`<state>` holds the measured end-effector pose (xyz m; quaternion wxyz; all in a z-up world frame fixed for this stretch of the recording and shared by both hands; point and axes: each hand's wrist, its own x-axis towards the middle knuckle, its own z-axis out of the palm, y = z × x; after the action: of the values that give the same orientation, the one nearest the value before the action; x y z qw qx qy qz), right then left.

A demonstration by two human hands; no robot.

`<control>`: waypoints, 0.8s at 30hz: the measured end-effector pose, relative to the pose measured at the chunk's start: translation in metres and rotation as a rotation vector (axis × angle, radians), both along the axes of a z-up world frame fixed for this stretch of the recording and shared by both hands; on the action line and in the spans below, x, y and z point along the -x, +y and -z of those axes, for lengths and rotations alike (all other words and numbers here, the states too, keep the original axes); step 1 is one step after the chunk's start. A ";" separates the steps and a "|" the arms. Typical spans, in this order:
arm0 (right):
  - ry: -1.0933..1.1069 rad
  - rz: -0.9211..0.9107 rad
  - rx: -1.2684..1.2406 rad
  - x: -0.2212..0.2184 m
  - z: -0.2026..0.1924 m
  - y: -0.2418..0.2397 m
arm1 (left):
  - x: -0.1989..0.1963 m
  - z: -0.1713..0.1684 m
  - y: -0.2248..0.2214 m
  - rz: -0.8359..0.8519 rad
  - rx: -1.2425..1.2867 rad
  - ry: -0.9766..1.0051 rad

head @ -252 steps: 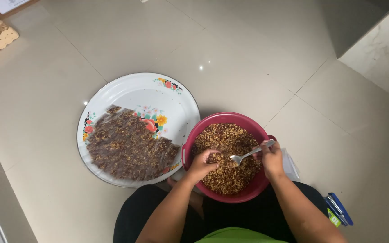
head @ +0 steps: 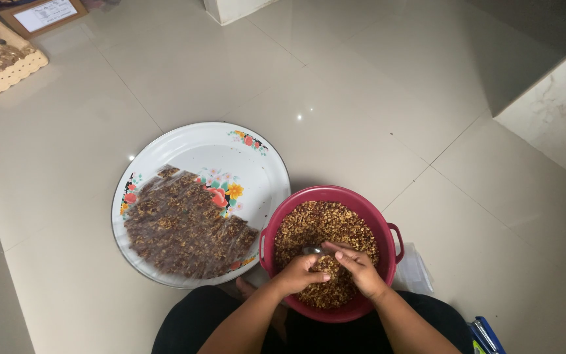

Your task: Packaging small food items into plastic bags using a spoon while sitting on the floor.

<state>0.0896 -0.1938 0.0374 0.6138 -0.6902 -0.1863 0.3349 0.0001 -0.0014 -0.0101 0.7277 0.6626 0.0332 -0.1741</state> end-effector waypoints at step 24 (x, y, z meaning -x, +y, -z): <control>-0.472 0.087 0.156 0.005 0.017 0.002 | -0.004 -0.001 0.005 -0.222 -0.094 -0.109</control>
<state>0.0848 -0.1919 0.0200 0.5119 -0.8021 -0.2680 0.1511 0.0040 0.0040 -0.0096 0.7114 0.6967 0.0746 -0.0544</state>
